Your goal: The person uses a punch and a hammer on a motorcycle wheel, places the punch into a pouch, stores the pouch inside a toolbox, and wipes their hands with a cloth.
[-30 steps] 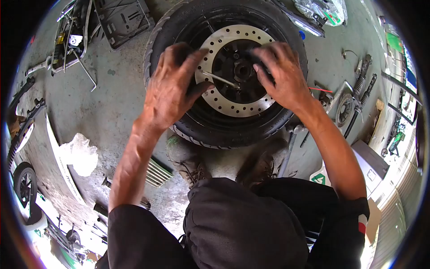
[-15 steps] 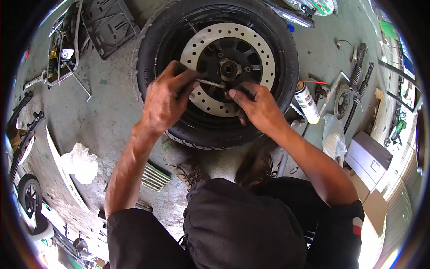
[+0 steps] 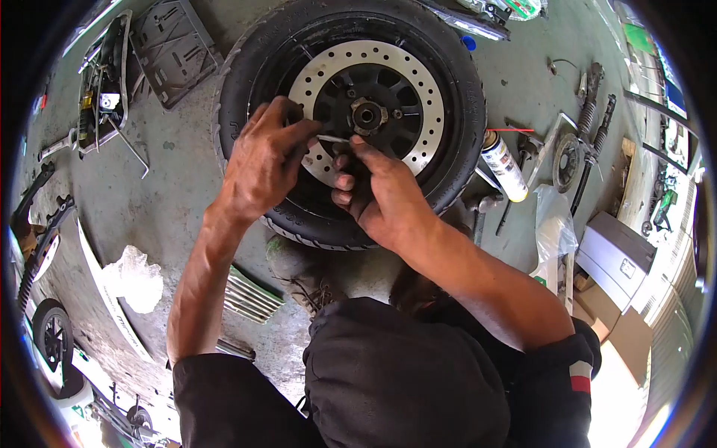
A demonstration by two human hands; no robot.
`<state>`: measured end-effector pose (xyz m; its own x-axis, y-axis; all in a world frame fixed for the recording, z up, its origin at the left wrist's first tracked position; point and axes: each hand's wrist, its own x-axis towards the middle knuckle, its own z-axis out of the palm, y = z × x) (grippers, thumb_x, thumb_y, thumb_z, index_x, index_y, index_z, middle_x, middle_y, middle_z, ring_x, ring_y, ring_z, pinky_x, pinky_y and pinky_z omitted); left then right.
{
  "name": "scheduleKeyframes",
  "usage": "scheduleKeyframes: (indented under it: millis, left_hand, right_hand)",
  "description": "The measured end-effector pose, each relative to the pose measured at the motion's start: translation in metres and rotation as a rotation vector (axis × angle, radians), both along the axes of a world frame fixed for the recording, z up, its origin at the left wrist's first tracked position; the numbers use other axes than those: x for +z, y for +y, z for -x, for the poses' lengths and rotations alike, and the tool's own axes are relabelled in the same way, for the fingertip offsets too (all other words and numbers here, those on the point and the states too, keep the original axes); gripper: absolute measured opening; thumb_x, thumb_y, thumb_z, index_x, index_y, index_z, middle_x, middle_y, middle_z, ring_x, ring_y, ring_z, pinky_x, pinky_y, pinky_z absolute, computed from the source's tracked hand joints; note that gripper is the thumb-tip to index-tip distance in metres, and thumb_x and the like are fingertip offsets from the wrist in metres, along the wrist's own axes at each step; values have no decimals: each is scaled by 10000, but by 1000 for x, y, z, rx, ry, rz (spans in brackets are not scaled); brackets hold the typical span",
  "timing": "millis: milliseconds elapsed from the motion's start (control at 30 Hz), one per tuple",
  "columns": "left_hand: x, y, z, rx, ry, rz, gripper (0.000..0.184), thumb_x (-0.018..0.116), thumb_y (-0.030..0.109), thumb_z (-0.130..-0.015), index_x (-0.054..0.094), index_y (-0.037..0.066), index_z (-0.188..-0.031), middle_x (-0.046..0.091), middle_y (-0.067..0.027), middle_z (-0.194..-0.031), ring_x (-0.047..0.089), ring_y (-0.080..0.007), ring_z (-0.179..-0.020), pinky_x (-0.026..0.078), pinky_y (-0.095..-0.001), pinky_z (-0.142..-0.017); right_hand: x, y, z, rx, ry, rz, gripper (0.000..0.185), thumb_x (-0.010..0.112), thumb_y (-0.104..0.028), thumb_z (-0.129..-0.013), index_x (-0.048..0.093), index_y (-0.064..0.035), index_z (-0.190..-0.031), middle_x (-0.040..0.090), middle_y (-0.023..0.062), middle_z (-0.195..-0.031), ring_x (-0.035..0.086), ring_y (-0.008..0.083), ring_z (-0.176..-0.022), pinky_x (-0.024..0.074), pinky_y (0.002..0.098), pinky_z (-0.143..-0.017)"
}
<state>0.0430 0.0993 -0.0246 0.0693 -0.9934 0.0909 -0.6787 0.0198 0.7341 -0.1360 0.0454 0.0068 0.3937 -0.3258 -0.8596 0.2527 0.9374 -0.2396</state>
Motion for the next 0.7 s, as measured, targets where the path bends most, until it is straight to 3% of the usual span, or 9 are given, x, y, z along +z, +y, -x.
scheduleKeyframes:
  millis: [67,267,500,600,633,700]
  left_hand:
    - [-4,7,4,36,162,-90,215,688,15,-851,714,83,-1053,588,-135,-1000,607,-352,-949,499,-435,-819]
    - [-14,7,7,122,75,16,171,682,18,-866,717,54,-1030,577,-151,-1008,595,-347,-981,482,-435,-857]
    - [-15,18,-6,108,217,30,172,688,28,-878,722,58,-1044,576,-155,-1007,603,-317,-958,489,-411,-849]
    - [2,18,-5,143,165,86,171,692,49,-884,720,71,-1052,590,-157,-997,640,-318,-862,525,-394,-782]
    - [5,18,5,146,206,18,170,697,64,-882,719,74,-1050,599,-159,-992,647,-322,-837,534,-400,-766]
    - [12,13,35,160,278,-118,171,708,95,-878,717,81,-1047,616,-163,-980,662,-328,-786,551,-410,-736]
  right_hand:
    - [10,1,1,41,72,61,155,578,-240,-1023,577,-91,-1068,579,39,-840,513,142,-654,410,297,-596]
    - [-1,-12,8,52,91,26,184,582,-269,-1024,568,-86,-1044,565,42,-805,504,146,-641,410,299,-588]
    - [-8,-2,2,-2,-30,-8,214,619,-283,-1003,577,-73,-1011,566,29,-770,492,133,-599,398,279,-547]
    - [12,-16,1,164,23,205,243,643,-301,-988,603,-61,-987,570,20,-760,506,123,-587,415,269,-544]
    - [25,-28,3,319,185,390,283,647,-317,-987,630,-36,-966,571,22,-739,542,120,-607,452,273,-563]
    - [20,-58,21,666,247,952,289,574,-276,-1023,631,-9,-927,640,55,-703,618,168,-575,502,333,-537]
